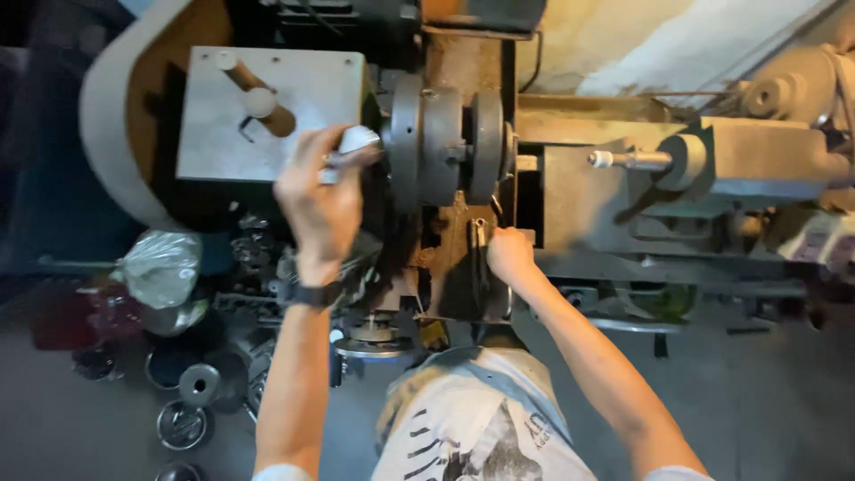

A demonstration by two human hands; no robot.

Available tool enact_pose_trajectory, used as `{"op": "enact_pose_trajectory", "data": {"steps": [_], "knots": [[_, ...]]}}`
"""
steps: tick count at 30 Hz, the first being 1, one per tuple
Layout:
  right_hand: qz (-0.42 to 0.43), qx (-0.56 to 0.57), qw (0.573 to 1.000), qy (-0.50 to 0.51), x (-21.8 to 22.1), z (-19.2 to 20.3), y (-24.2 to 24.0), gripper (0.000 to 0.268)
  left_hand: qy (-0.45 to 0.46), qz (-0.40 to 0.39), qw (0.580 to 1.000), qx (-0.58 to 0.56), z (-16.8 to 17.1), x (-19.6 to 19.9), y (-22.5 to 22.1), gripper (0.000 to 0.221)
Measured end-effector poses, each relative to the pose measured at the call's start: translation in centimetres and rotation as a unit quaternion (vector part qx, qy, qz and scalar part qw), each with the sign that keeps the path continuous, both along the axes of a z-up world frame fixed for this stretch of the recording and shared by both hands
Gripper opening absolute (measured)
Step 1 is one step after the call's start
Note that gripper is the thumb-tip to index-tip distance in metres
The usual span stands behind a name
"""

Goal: Cleaning, inspecting, and organizing various small motorcycle engine components, including using a lathe for part maintenance.

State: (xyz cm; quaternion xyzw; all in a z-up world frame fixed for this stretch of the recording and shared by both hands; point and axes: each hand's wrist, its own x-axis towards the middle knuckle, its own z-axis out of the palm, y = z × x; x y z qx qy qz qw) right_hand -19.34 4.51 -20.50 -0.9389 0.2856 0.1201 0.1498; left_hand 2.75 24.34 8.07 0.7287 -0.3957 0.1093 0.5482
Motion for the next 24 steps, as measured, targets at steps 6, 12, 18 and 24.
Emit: {"op": "enact_pose_trajectory", "data": {"steps": [6,12,18,24], "knots": [[-0.107,0.125,0.986,-0.018,3.4,-0.9,-1.5,0.012,-0.04,0.148,0.988,0.035,-0.9,2.6,5.9,0.02],[-0.131,0.191,0.969,-0.083,2.3,-2.2,-1.3,0.019,-0.045,0.15,0.985,0.07,-2.5,3.2,3.5,0.023],[-0.132,0.068,0.96,-0.238,0.3,3.5,0.2,0.037,-0.176,0.183,0.958,0.133,0.2,-0.1,1.0,0.044],[-0.192,0.182,0.901,-0.345,-0.6,9.4,-2.3,0.027,-0.139,0.061,0.981,0.12,-0.2,-2.6,-5.0,0.033]]}}
